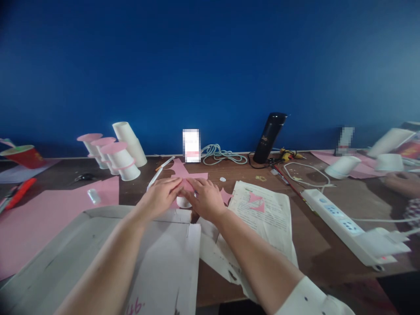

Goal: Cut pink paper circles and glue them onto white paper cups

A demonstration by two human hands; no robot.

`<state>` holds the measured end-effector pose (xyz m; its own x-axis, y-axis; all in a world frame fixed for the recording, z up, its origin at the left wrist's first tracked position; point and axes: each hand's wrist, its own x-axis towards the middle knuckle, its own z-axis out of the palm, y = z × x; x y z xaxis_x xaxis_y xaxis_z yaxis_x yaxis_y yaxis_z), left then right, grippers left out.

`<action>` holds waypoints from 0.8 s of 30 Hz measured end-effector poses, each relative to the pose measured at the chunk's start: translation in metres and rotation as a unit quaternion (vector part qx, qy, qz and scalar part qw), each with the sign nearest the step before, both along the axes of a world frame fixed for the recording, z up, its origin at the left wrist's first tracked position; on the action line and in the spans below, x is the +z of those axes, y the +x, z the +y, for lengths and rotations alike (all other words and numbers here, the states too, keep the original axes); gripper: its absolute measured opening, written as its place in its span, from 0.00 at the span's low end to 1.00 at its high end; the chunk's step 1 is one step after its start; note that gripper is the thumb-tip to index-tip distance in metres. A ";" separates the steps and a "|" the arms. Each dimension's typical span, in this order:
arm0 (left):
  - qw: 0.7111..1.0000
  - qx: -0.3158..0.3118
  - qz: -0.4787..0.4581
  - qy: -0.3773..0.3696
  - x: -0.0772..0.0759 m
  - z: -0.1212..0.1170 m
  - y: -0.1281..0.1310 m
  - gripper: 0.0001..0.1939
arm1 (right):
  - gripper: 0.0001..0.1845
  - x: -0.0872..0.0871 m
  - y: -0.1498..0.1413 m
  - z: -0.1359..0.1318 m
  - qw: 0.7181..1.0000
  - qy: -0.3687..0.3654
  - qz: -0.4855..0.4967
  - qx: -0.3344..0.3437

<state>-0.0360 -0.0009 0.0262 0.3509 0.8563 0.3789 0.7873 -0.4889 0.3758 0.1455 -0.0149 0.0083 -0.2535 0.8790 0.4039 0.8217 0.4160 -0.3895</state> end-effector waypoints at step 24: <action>1.000 -0.020 0.001 0.005 0.005 -0.005 0.000 0.15 | 0.25 -0.002 0.000 0.002 0.999 -0.009 0.031 0.018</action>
<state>-0.0355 -0.0057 0.0315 0.3860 0.8379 0.3859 0.7678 -0.5237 0.3691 0.1458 -0.0132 0.0066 -0.2611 0.8771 0.4031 0.7803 0.4376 -0.4467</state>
